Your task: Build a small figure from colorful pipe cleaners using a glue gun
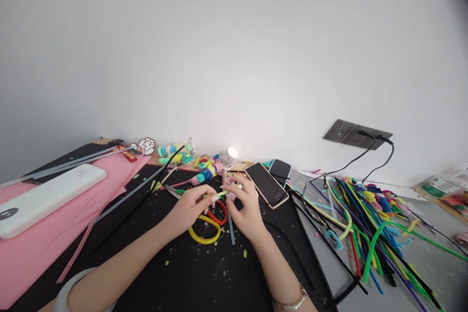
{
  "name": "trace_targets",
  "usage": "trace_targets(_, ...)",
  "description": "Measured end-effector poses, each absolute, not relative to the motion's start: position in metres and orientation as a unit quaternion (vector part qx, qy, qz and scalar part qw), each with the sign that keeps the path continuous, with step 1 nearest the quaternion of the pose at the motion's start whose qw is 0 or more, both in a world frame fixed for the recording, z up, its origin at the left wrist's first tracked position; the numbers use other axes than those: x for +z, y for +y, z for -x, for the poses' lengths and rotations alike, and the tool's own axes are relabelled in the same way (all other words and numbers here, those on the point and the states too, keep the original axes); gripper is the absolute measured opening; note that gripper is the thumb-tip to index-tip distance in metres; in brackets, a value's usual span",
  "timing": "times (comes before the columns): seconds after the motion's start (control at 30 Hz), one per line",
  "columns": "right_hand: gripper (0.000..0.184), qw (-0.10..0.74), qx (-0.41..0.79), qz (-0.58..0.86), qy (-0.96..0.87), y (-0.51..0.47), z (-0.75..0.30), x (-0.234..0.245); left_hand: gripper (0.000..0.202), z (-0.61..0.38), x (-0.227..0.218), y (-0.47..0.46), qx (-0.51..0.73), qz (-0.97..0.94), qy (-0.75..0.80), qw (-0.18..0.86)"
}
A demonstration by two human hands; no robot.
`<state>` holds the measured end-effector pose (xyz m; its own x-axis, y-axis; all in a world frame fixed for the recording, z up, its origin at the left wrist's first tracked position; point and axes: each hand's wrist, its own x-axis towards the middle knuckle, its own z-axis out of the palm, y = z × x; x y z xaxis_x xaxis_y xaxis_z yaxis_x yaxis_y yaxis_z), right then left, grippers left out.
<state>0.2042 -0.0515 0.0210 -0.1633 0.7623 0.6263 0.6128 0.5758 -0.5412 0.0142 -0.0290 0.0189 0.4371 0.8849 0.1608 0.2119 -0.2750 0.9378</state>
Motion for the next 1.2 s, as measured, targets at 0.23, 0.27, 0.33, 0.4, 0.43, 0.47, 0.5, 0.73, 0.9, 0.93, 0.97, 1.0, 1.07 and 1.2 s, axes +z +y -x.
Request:
trace_targets(0.23,0.022,0.382,0.076,0.463,-0.796,-0.048,-0.202,0.007,0.028,-0.015,0.009,-0.025,0.404,-0.693,0.399,0.445)
trace_targets(0.27,0.022,0.379,0.081,0.461,-0.798,-0.049,-0.201,0.006,0.027,-0.016,0.008,-0.025,0.406,-0.694,0.407,0.435)
trace_targets(0.33,0.023,0.384,0.091,0.456,-0.798,-0.051,-0.200,0.006,0.027,-0.017,0.007,-0.024,0.412,-0.696,0.417,0.414)
trace_targets(0.4,0.024,0.392,0.103,0.449,-0.796,-0.053,-0.198,0.007,0.027,-0.018,0.008,-0.024,0.418,-0.698,0.422,0.399)
trace_targets(0.43,0.024,0.395,0.110,0.446,-0.796,-0.054,-0.197,0.008,0.027,-0.019,0.008,-0.023,0.421,-0.698,0.424,0.394)
trace_targets(0.47,0.025,0.396,0.118,0.444,-0.795,-0.054,-0.196,0.009,0.028,-0.019,0.008,-0.023,0.423,-0.697,0.426,0.393)
trace_targets(0.5,0.025,0.396,0.126,0.443,-0.794,-0.055,-0.195,0.010,0.028,-0.020,0.008,-0.023,0.424,-0.695,0.428,0.392)
trace_targets(0.73,0.024,0.429,0.190,0.476,-0.744,-0.052,-0.197,0.012,0.029,-0.017,0.001,-0.018,0.423,-0.655,0.419,0.464)
trace_targets(0.9,0.018,0.468,0.238,0.497,-0.690,-0.047,-0.203,0.009,0.036,-0.015,0.003,-0.018,0.402,-0.633,0.404,0.524)
trace_targets(0.93,0.018,0.474,0.244,0.495,-0.686,-0.046,-0.205,0.008,0.038,-0.014,0.003,-0.018,0.396,-0.635,0.406,0.525)
trace_targets(0.97,0.018,0.477,0.250,0.490,-0.685,-0.046,-0.206,0.008,0.040,-0.014,0.004,-0.019,0.393,-0.637,0.407,0.524)
trace_targets(1.0,0.018,0.477,0.254,0.484,-0.688,-0.045,-0.206,0.008,0.041,-0.013,0.004,-0.019,0.393,-0.639,0.406,0.523)
trace_targets(1.07,0.018,0.470,0.256,0.474,-0.699,-0.045,-0.207,0.010,0.041,-0.013,0.005,-0.018,0.397,-0.638,0.401,0.524)
trace_targets(1.2,0.017,0.448,0.239,0.466,-0.725,-0.046,-0.207,0.013,0.036,-0.011,0.007,-0.017,0.391,-0.639,0.396,0.531)
